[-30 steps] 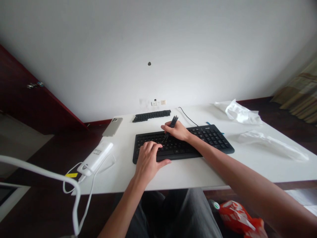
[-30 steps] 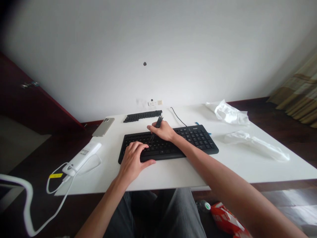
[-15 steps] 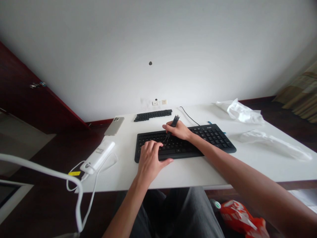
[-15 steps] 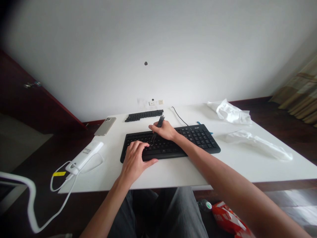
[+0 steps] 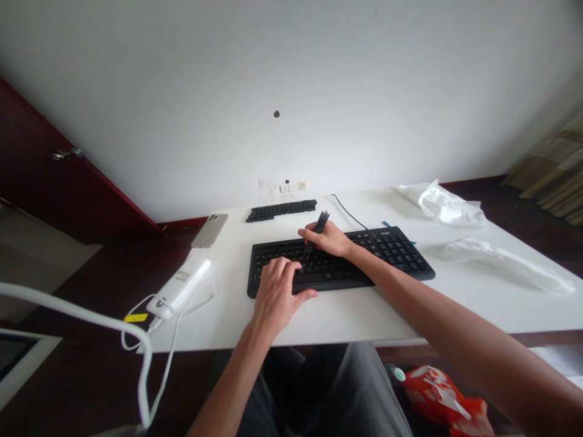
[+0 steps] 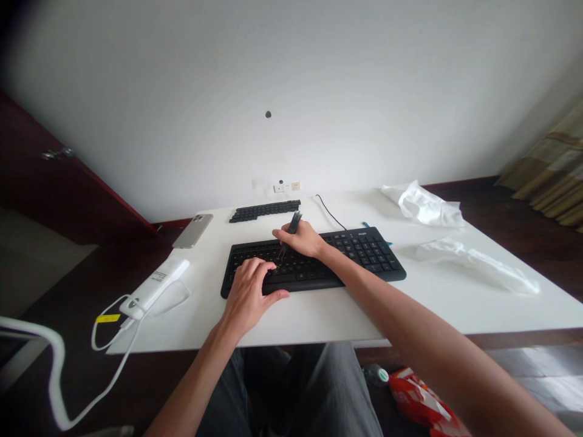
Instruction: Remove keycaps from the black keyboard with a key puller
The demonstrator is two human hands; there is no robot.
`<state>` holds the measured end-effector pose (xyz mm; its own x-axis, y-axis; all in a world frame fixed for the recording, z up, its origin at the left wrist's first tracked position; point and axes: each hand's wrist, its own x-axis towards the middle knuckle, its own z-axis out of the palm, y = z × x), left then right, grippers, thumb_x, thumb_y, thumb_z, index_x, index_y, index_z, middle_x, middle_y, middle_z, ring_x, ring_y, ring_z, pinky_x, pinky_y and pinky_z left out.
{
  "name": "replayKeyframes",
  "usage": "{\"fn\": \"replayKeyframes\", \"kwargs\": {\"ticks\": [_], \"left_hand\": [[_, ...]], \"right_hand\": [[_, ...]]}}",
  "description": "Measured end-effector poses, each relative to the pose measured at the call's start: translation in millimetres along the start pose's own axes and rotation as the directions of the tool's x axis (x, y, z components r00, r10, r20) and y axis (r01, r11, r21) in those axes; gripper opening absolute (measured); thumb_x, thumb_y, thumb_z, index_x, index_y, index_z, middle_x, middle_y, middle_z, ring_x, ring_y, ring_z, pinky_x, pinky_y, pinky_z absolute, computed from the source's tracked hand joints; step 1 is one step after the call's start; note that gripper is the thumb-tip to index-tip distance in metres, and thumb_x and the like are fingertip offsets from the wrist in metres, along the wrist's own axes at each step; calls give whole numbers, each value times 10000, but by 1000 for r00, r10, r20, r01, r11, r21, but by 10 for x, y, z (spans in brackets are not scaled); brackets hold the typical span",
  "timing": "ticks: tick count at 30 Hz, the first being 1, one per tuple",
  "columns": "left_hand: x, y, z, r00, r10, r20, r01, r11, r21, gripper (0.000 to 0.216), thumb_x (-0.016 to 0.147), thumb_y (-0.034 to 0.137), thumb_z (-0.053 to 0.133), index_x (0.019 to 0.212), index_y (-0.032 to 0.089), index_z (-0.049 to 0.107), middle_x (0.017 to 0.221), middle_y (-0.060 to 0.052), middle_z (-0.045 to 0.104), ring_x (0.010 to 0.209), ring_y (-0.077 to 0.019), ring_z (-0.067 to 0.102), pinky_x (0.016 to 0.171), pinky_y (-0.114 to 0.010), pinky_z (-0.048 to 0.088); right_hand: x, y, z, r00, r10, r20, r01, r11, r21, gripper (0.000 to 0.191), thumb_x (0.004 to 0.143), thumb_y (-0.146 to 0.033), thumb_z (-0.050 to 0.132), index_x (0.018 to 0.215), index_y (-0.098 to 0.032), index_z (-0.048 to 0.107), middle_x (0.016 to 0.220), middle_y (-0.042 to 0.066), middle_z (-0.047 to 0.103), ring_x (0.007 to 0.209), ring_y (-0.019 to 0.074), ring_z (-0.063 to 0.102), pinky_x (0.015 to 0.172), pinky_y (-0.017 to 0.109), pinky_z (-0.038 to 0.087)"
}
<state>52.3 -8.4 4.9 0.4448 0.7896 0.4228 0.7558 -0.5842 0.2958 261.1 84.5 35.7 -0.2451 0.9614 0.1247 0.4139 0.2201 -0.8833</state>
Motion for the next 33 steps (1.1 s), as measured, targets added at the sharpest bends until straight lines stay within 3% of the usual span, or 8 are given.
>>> {"fn": "replayKeyframes", "kwargs": {"ticks": [11,20,25,30,33], "left_hand": [[4,7,4,1000,-1,-1,1,1000,15,572,785,503,878,1196,238,580,1131,-64,623,1076,-299,600,955,-477,487],[-4,13,-4,1000,10,-2,-9,999,40,564,801,515,864,1196,231,578,1126,-72,626,1076,-302,588,947,-478,483],[-2,28,-13,998,-29,-48,29,1000,0,593,734,440,933,1171,251,580,1113,-62,639,1070,-310,604,953,-488,494],[4,15,1,995,-52,-90,45,996,-75,755,704,387,957,1310,262,524,1241,-84,635,1187,-332,597,1025,-511,500],[4,6,7,997,-45,-69,40,997,-64,696,710,410,952,1274,257,575,1242,-81,629,1198,-324,593,1047,-509,498]], "right_hand": [[4,2,1,1000,11,-8,-11,1000,-16,459,903,-563,602,636,-190,632,600,-2,567,583,148,479,576,294,377],[-13,-17,22,999,-27,23,27,999,-19,470,912,-563,597,621,-194,591,568,-30,504,570,134,441,595,295,365],[-25,-64,41,999,-34,28,34,999,-13,445,912,-530,595,618,-195,590,576,-24,518,581,139,449,606,299,368],[-83,-147,86,992,-111,53,114,993,-45,431,921,-480,580,596,-198,554,594,-18,516,616,145,448,627,305,362],[-112,-181,110,989,-143,45,146,987,-71,443,927,-473,570,581,-203,508,570,-25,457,611,142,408,609,305,332]]}}
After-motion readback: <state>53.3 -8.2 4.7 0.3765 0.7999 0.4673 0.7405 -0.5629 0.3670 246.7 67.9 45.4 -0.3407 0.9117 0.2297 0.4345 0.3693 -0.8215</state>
